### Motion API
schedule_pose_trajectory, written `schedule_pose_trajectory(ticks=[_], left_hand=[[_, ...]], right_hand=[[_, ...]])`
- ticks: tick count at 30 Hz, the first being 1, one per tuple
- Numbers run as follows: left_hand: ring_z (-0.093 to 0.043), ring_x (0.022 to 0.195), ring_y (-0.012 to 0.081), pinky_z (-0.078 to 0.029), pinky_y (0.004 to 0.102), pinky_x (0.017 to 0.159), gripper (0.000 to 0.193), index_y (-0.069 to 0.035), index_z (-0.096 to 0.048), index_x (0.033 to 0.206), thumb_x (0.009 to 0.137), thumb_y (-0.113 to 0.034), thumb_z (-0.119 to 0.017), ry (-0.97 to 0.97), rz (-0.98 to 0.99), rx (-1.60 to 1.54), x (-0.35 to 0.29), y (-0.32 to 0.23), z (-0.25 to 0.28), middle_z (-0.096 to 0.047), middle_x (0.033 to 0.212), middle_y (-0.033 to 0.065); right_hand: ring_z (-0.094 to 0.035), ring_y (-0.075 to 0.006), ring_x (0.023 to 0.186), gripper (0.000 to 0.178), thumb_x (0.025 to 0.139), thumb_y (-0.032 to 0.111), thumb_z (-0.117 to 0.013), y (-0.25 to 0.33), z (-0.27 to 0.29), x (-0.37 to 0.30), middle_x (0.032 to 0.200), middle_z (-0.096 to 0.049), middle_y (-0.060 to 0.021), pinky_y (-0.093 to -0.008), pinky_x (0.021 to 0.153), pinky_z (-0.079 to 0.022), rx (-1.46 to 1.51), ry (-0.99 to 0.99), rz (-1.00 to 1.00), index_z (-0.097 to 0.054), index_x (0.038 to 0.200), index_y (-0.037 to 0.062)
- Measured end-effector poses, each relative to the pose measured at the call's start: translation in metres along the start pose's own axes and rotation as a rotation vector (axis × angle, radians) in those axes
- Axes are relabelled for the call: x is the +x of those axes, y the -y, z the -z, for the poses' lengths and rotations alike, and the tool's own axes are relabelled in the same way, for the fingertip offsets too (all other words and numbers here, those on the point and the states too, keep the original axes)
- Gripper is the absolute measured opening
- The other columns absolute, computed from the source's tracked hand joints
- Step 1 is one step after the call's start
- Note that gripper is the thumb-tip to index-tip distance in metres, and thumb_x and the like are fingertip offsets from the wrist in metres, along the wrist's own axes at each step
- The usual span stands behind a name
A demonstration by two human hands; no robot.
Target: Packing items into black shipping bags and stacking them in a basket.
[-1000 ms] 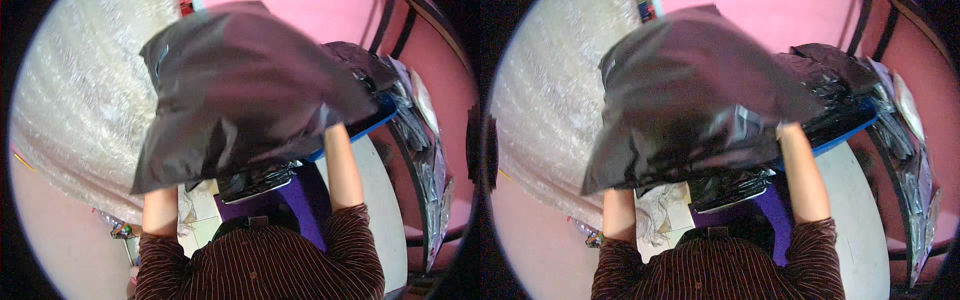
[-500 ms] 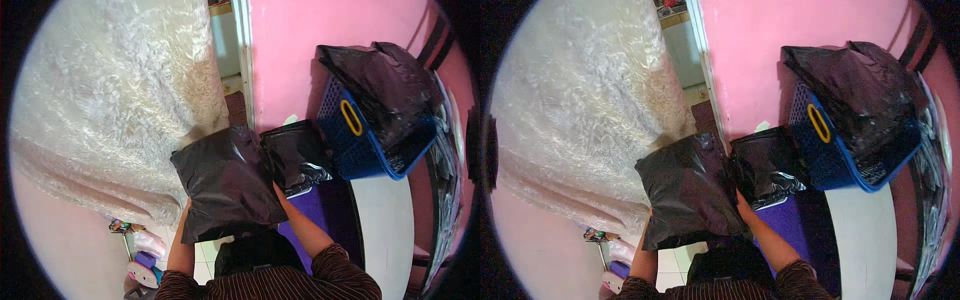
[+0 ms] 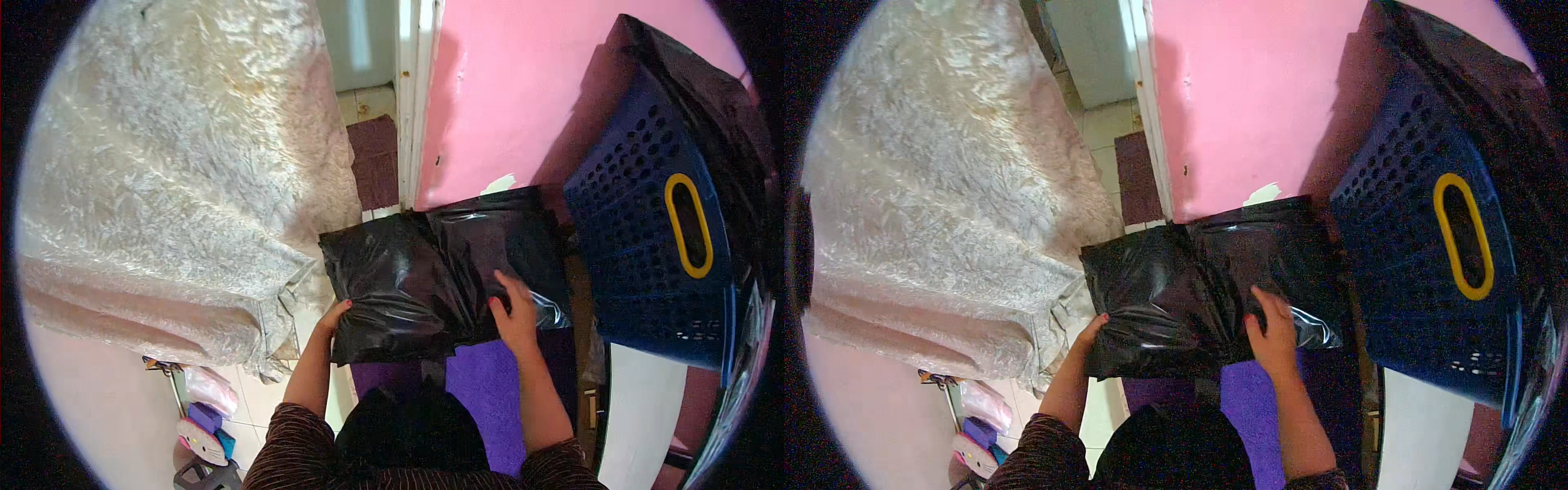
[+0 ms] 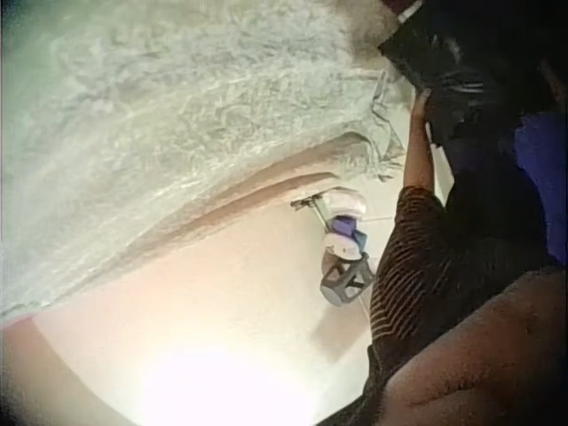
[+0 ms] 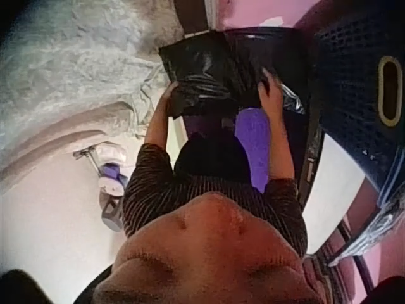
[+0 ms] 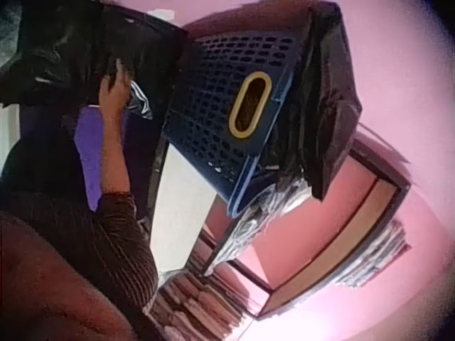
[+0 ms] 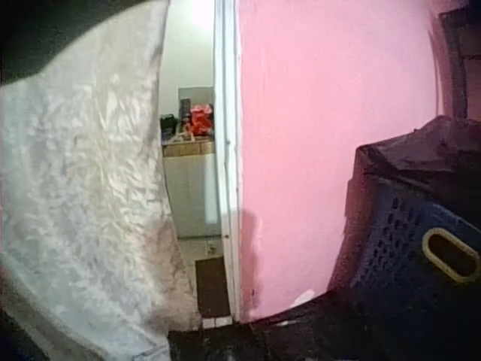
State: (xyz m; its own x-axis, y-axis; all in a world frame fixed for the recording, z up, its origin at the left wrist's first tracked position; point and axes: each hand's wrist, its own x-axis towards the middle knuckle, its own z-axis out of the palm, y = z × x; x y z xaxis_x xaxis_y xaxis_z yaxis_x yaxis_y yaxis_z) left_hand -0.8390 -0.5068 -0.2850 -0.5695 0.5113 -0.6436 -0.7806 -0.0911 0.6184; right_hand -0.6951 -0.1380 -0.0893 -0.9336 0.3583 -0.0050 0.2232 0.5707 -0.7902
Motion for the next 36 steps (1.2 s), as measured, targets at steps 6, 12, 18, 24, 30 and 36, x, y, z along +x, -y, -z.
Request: schedule_pose_trajectory(ticks=[6, 12, 18, 24, 30, 36], left_hand=[[-0.056, 0.109, 0.0257, -0.042, 0.0393, 0.097, 0.079, 0.002, -0.045, 0.132, 0.074, -0.042, -0.074, 0.086, 0.008, 0.057, 0.02, 0.032, -0.021, -0.057, 0.122, 0.0134], [-0.049, 0.116, 0.027, -0.041, 0.0359, 0.097, 0.096, 0.0, -0.023, 0.143, 0.073, -0.038, -0.076, -0.052, -0.058, -0.089, 0.061, 0.076, 0.008, -0.048, 0.131, 0.015], [-0.057, 0.107, 0.0312, -0.05, 0.0389, 0.089, 0.082, -0.005, -0.03, 0.142, 0.081, -0.045, -0.066, -0.069, -0.184, -0.188, 0.035, 0.028, -0.011, -0.051, 0.127, 0.0182], [-0.061, 0.101, 0.0284, -0.049, 0.0385, 0.088, 0.076, 0.002, -0.051, 0.127, 0.077, -0.054, -0.065, -0.174, 0.057, -0.115, 0.021, 0.054, -0.04, -0.061, 0.113, 0.0166], [-0.053, 0.113, 0.0261, -0.042, 0.0376, 0.095, 0.077, 0.004, -0.041, 0.134, 0.077, -0.039, -0.071, -0.188, 0.057, 0.043, 0.007, 0.043, -0.061, -0.054, 0.127, 0.0148], [-0.05, 0.117, 0.0267, -0.038, 0.0374, 0.099, 0.08, 0.0, -0.035, 0.139, 0.077, -0.035, -0.071, -0.223, -0.231, 0.2, -0.011, 0.011, -0.052, -0.05, 0.131, 0.015]], right_hand=[[-0.021, -0.0431, 0.137, 0.065, 0.075, 0.045, -0.068, 0.045, -0.029, 0.0, 0.142, -0.036, -0.0165, -0.0669, 0.105, -0.012, -0.344, 0.118, 0.161, -0.051, 0.132, 0.019], [-0.009, -0.0473, 0.139, 0.081, 0.073, 0.065, -0.061, 0.032, -0.094, 0.002, 0.15, -0.024, -0.0162, -0.0782, 0.096, -0.002, -0.576, 0.236, 0.055, -0.04, 0.141, 0.0269], [-0.006, -0.0482, 0.139, 0.077, 0.077, 0.063, -0.058, -0.014, -0.019, 0.014, 0.153, -0.018, -0.0148, -0.078, 0.097, -0.003, -0.678, 0.002, -0.121, -0.037, 0.143, 0.029], [-0.002, -0.049, 0.139, 0.079, 0.076, 0.061, -0.063, -0.037, -0.024, 0.034, 0.156, -0.011, -0.0114, -0.0798, 0.095, -0.005, -0.859, -0.039, -0.274, -0.033, 0.144, 0.0351], [-0.007, -0.0495, 0.138, 0.08, 0.075, 0.049, -0.069, -0.057, -0.021, 0.038, 0.155, -0.011, -0.0119, -0.0783, 0.096, -0.01, -0.875, -0.025, -0.309, -0.031, 0.145, 0.0348], [-0.04, -0.0451, 0.122, 0.075, 0.076, 0.045, -0.069, 0.034, -0.047, 0.008, 0.139, -0.037, -0.0259, -0.053, 0.096, -0.037, -0.482, 0.134, 0.256, -0.041, 0.14, 0.0209]])
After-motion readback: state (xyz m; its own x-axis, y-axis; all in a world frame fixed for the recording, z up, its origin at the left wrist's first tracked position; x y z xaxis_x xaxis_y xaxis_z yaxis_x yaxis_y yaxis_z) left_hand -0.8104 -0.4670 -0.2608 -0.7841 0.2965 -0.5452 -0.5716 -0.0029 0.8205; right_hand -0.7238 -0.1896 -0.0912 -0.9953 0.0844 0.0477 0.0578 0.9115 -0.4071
